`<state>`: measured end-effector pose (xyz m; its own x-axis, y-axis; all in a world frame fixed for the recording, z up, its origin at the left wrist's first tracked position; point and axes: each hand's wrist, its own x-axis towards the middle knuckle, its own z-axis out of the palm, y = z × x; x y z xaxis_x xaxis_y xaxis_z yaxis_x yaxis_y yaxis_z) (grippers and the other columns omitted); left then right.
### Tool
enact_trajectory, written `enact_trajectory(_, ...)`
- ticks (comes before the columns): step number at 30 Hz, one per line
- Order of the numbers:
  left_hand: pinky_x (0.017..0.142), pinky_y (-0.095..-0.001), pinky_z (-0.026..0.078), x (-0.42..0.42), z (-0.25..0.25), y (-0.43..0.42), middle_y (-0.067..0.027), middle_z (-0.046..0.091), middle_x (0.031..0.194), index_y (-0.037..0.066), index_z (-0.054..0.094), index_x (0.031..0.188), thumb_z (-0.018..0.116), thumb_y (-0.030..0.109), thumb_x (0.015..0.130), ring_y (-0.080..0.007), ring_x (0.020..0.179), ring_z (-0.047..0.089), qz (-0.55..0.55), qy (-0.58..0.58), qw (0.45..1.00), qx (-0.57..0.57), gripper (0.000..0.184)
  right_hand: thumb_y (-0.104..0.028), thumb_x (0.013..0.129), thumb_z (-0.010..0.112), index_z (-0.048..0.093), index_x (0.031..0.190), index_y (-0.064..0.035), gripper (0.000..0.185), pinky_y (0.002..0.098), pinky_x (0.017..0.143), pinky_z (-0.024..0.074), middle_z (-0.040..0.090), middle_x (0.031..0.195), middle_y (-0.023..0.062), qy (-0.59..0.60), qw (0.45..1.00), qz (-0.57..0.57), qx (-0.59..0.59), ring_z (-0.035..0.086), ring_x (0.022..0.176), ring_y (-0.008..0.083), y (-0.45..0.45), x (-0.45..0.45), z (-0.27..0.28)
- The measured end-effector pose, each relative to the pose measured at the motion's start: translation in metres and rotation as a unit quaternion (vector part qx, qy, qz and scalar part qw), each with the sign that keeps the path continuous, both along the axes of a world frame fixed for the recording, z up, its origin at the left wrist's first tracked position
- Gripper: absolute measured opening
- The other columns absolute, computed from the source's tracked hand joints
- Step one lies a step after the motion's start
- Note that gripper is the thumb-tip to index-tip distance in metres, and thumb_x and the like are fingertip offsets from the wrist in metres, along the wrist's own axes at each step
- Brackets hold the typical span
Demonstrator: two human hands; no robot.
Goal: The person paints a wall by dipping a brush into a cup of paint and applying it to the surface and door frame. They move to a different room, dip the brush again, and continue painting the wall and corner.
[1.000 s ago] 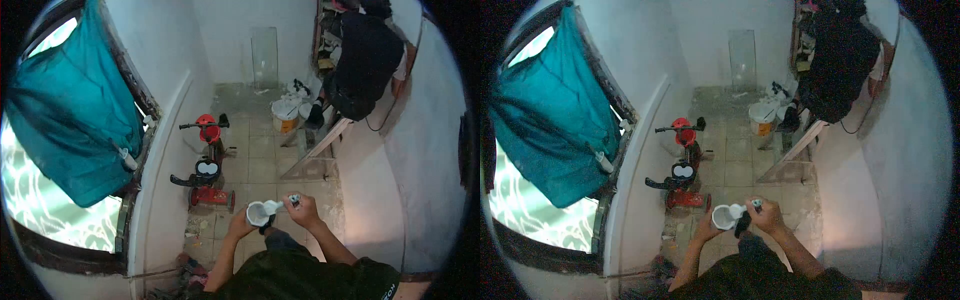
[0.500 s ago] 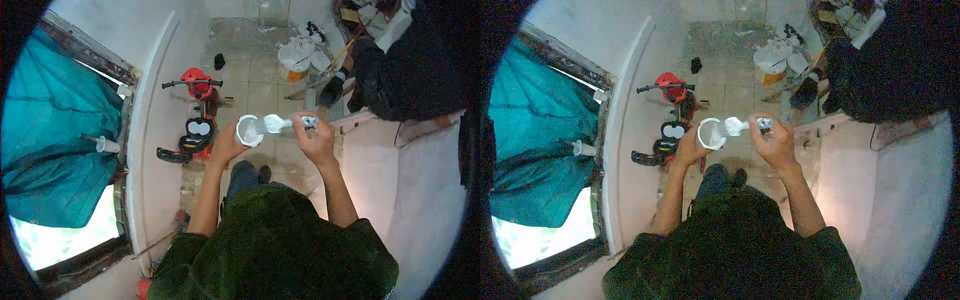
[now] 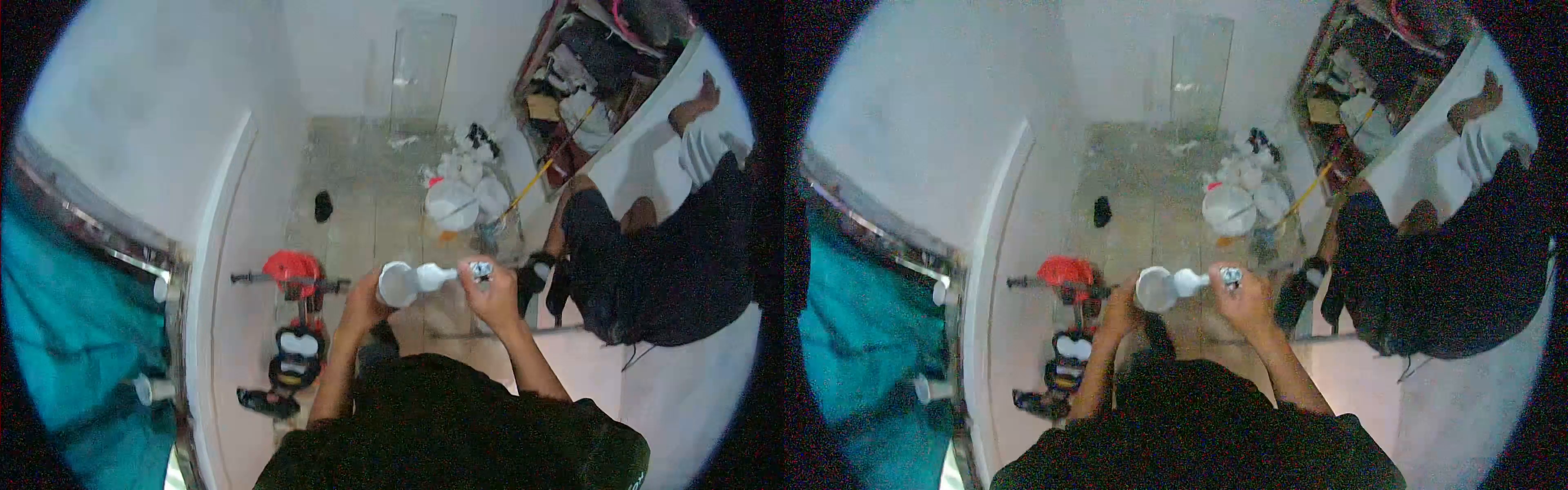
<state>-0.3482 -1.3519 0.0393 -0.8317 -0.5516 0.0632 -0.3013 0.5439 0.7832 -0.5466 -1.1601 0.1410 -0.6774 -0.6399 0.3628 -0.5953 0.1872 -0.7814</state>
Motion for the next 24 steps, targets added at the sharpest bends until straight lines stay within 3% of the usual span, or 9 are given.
enact_trajectory(2, 0.098, -0.0453, 0.054, -0.036, -0.005, -0.038, -0.0197, 0.068, 0.127, 0.003, 0.060, 0.133, 0.090, 0.030, 0.072, -0.0395, 0.117, 0.066, 0.020, 0.061, 0.998, -0.003, 0.073, -0.015, 0.095, 0.073, 0.074, 0.101, -0.0008, 0.016, 0.0311, 0.069, 0.0552, 0.075, 0.083, 0.0112, 0.000, 1.000, 0.010, 0.026, 0.072, 0.077, 0.0131, -0.036, -0.033, 0.008)
enact_trajectory(5, 0.101, -0.0441, 0.054, -0.077, 0.013, -0.081, -0.0186, 0.068, 0.131, 0.004, 0.054, 0.139, 0.094, 0.035, 0.068, -0.0376, 0.120, 0.066, -0.039, -0.015, 0.999, -0.006, 0.087, -0.016, 0.095, 0.073, 0.074, 0.101, -0.0018, 0.015, 0.0309, 0.070, 0.0553, 0.075, 0.083, 0.0093, -0.049, 0.998, -0.006, 0.034, 0.071, 0.077, 0.0125, -0.070, -0.065, 0.011)
enact_trajectory(7, 0.098, -0.0456, 0.055, -0.077, 0.004, -0.109, -0.0186, 0.068, 0.128, 0.005, 0.057, 0.135, 0.093, 0.038, 0.069, -0.0380, 0.117, 0.066, -0.029, -0.013, 0.999, -0.005, 0.082, -0.025, 0.094, 0.074, 0.075, 0.105, -0.0098, 0.019, 0.0374, 0.068, 0.0581, 0.076, 0.086, 0.0135, -0.097, 0.995, -0.025, 0.020, 0.076, 0.076, 0.0246, -0.098, -0.067, 0.002)
enact_trajectory(11, 0.095, -0.0484, 0.055, -0.093, 0.018, -0.178, -0.0180, 0.068, 0.126, 0.007, 0.060, 0.133, 0.093, 0.040, 0.070, -0.0403, 0.116, 0.066, 0.036, -0.116, 0.991, 0.052, 0.079, -0.032, 0.096, 0.071, 0.073, 0.107, -0.0075, 0.027, 0.0418, 0.072, 0.0579, 0.076, 0.089, 0.0151, -0.025, 0.997, 0.020, 0.075, 0.075, 0.081, 0.0303, -0.177, -0.108, -0.024)
enact_trajectory(14, 0.095, -0.0490, 0.055, -0.118, -0.045, -0.222, -0.0178, 0.068, 0.129, 0.007, 0.059, 0.135, 0.093, 0.040, 0.070, -0.0411, 0.117, 0.066, 0.069, -0.073, 0.993, 0.069, 0.080, -0.032, 0.095, 0.071, 0.072, 0.108, -0.0054, 0.030, 0.0426, 0.071, 0.0576, 0.075, 0.089, 0.0170, -0.102, 0.991, 0.062, 0.064, 0.074, 0.080, 0.0320, -0.234, -0.142, -0.008)
enact_trajectory(15, 0.096, -0.0492, 0.055, -0.129, -0.056, -0.235, -0.0177, 0.068, 0.130, 0.007, 0.058, 0.136, 0.093, 0.039, 0.070, -0.0413, 0.118, 0.065, 0.081, -0.058, 0.992, 0.073, 0.081, -0.023, 0.095, 0.074, 0.073, 0.104, -0.0046, 0.020, 0.0359, 0.061, 0.0556, 0.074, 0.078, 0.0115, -0.031, 0.994, 0.053, 0.091, 0.071, 0.065, 0.0198, -0.249, -0.155, -0.007)
enact_trajectory(18, 0.099, -0.0481, 0.054, -0.188, -0.036, -0.277, -0.0182, 0.067, 0.132, 0.009, 0.057, 0.139, 0.091, 0.036, 0.073, -0.0406, 0.121, 0.064, 0.056, -0.016, 0.988, 0.146, 0.079, -0.025, 0.095, 0.073, 0.072, 0.104, -0.0031, 0.023, 0.0372, 0.059, 0.0539, 0.072, 0.075, 0.0127, -0.030, 0.997, 0.077, 0.002, 0.069, 0.062, 0.0205, -0.295, -0.214, -0.050)
enact_trajectory(21, 0.102, -0.0451, 0.051, -0.236, 0.030, -0.295, -0.0185, 0.067, 0.132, 0.011, 0.057, 0.139, 0.089, 0.028, 0.075, -0.0371, 0.125, 0.063, 0.051, -0.052, 0.996, 0.056, 0.073, -0.023, 0.096, 0.072, 0.072, 0.103, -0.0021, 0.022, 0.0377, 0.060, 0.0539, 0.072, 0.075, 0.0124, -0.019, 0.994, 0.090, 0.051, 0.069, 0.063, 0.0193, -0.326, -0.266, -0.054)
enact_trajectory(24, 0.100, -0.0457, 0.052, -0.273, 0.016, -0.332, -0.0200, 0.066, 0.132, 0.009, 0.057, 0.137, 0.089, 0.029, 0.075, -0.0379, 0.124, 0.063, 0.046, -0.029, 0.998, 0.023, 0.073, -0.022, 0.098, 0.070, 0.072, 0.103, -0.0016, 0.021, 0.0372, 0.061, 0.0534, 0.071, 0.073, 0.0112, -0.024, 0.993, 0.106, 0.035, 0.068, 0.062, 0.0185, -0.360, -0.316, -0.048)
